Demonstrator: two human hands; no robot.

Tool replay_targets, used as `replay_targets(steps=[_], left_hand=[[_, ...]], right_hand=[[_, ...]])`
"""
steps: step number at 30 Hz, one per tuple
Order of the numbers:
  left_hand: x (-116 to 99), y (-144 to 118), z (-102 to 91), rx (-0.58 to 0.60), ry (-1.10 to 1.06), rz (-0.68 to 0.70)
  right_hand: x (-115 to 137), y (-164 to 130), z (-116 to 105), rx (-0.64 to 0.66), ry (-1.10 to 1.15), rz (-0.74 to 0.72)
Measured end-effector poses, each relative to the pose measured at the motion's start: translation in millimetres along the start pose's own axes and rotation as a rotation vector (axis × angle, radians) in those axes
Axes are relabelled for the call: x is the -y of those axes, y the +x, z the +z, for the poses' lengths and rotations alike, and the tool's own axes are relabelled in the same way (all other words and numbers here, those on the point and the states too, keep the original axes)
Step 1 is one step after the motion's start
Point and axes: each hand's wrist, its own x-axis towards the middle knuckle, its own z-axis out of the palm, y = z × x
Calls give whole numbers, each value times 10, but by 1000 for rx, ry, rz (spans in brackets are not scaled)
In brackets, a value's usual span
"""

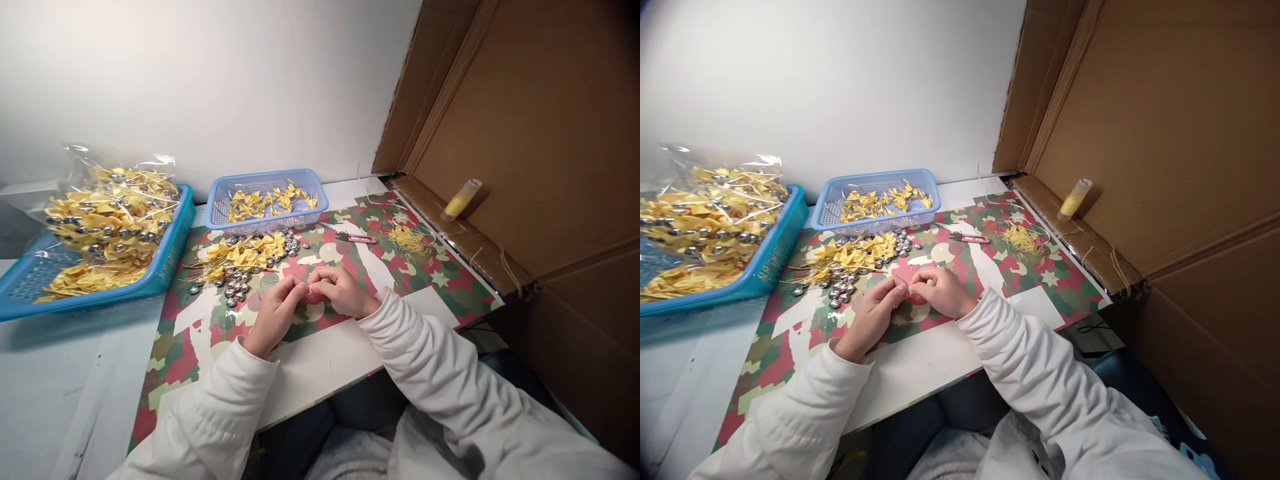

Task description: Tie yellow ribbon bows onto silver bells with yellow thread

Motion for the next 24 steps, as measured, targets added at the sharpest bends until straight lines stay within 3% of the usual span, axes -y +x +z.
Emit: replay_targets(steps=[7,14,24], left_hand=[[19,18,-3,-80,-28,26],[-14,12,11,-70,-22,23],[9,16,5,-111,-30,16]], right_hand=[[69,0,-75,0,54,-4],[45,-4,-43,9,39,112],[7,14,-22,24,106,77]])
